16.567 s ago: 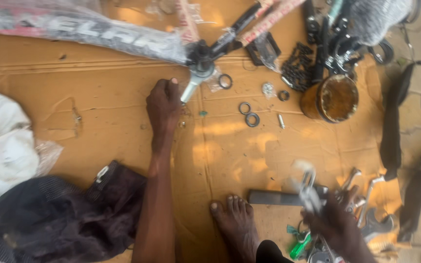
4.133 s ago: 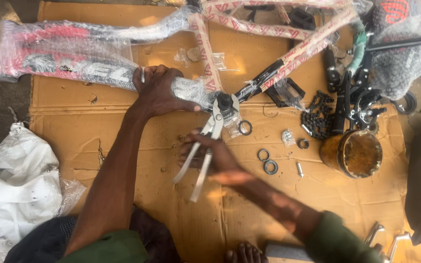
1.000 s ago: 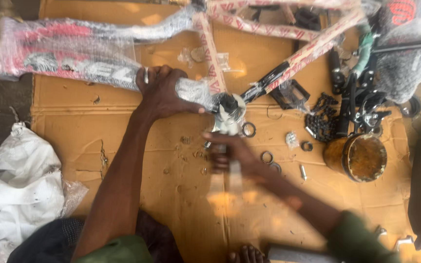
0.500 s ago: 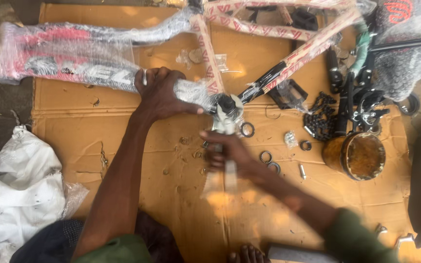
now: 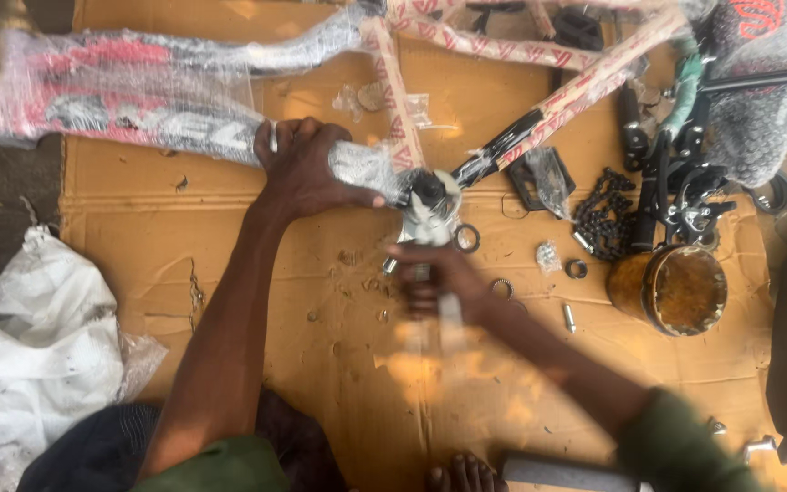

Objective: The person assembles a bicycle crankset onto a bicycle frame. They use a wrench and hammer to secure the crank arm and then remove protective plastic wrapping from the frame.

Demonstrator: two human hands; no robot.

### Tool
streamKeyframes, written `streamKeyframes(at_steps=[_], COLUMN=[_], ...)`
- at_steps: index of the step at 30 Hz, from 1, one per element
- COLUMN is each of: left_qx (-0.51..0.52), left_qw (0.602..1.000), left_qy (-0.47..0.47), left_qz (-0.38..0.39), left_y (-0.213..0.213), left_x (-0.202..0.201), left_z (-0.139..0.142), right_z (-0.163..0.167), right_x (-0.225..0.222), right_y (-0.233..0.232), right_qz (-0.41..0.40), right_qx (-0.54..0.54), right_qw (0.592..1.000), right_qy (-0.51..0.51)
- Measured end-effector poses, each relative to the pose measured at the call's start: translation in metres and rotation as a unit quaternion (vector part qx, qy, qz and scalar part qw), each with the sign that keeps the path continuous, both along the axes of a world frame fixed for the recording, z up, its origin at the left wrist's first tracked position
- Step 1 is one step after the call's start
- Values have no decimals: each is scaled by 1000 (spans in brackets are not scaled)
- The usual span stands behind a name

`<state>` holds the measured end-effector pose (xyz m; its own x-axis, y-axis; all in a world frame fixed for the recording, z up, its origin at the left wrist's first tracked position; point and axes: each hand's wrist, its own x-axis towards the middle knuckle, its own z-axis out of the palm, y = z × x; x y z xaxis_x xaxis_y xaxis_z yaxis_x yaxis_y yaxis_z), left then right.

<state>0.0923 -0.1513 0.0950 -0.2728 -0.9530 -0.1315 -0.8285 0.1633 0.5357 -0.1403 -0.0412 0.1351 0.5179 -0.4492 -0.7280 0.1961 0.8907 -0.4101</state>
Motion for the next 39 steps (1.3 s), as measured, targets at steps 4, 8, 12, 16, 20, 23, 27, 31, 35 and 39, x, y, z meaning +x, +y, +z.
streamKeyframes(at_steps=[4, 8, 12, 16, 20, 23, 27, 31, 35, 39], left_qx=[3, -13, -9, -5, -13, -32, -40, -12, -9, -29], left_qw=[1000, 1000, 1000, 1000, 1000, 999, 999, 1000, 1000, 999], left_qy=[-15, 14, -9, -2, 7, 19, 13, 6, 4, 22], left_qz=[-2, -13, -3, 1, -4, -16, -4, -1, -4, -14], left_y=[-2, -3, 0, -1, 0, 0, 2, 0, -2, 0], left_x=[0, 0, 1, 0, 2, 3, 3, 1, 1, 1], left_z=[5, 6, 3, 5, 6, 3, -2, 2, 8, 6], right_z=[-23, -2, 8, -13, -18, -1, 13, -1, -18, -10], right_x=[56, 2, -41, 18, 57, 9, -45, 16, 66, 2], right_y=[15, 2, -12, 10, 14, 4, -11, 3, 14, 2], right_qz=[-185, -65, 65, -85, -207, -88, 94, -40, -211, -89], right_qx=[-79, 35, 1, -62, -92, 15, -31, -64, -94, 38], right_qw=[979, 997, 996, 993, 974, 996, 992, 997, 973, 994], right_qy=[-30, -3, 56, -52, -24, 22, 80, 34, -25, 55])
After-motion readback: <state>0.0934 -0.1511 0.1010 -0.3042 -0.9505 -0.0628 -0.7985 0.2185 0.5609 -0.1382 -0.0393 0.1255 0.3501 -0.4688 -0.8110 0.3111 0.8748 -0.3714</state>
